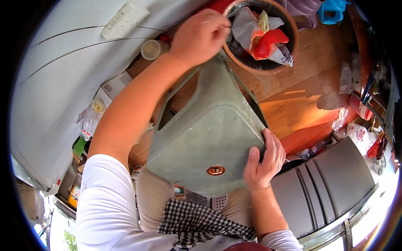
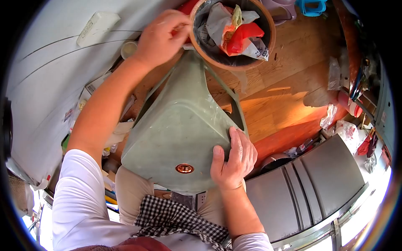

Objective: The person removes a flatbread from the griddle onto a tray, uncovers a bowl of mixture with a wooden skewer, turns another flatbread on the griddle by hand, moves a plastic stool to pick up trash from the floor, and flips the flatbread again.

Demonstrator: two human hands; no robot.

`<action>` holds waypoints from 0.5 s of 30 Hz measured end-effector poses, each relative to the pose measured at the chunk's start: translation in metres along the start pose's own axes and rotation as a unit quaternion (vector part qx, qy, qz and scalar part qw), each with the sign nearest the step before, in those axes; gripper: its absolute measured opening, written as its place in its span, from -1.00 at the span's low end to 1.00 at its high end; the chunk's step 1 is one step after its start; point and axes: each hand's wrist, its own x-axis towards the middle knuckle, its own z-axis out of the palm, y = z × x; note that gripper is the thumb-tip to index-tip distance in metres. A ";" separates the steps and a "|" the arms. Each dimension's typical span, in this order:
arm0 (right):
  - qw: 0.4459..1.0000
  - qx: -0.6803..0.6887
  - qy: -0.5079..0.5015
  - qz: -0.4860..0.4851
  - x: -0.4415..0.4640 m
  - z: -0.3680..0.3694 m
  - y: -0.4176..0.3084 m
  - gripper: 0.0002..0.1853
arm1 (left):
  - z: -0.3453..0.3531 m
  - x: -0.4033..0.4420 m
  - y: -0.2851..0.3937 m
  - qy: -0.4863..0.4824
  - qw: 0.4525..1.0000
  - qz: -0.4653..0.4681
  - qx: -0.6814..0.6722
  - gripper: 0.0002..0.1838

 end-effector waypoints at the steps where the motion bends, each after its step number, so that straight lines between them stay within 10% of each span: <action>1: 1.000 -0.003 -0.003 -0.002 0.001 -0.001 0.000 -0.53 | -0.001 -0.014 -0.020 0.027 0.999 -0.032 -0.017 -0.89; 5: 1.000 -0.009 -0.015 0.002 0.002 -0.001 0.000 -0.51 | 0.005 -0.080 -0.120 -0.152 0.951 -0.230 0.142 -0.80; 15: 0.997 -0.028 -0.072 0.006 0.001 -0.001 0.002 -0.47 | 0.089 -0.159 -0.233 -0.394 0.858 -0.217 0.250 -0.52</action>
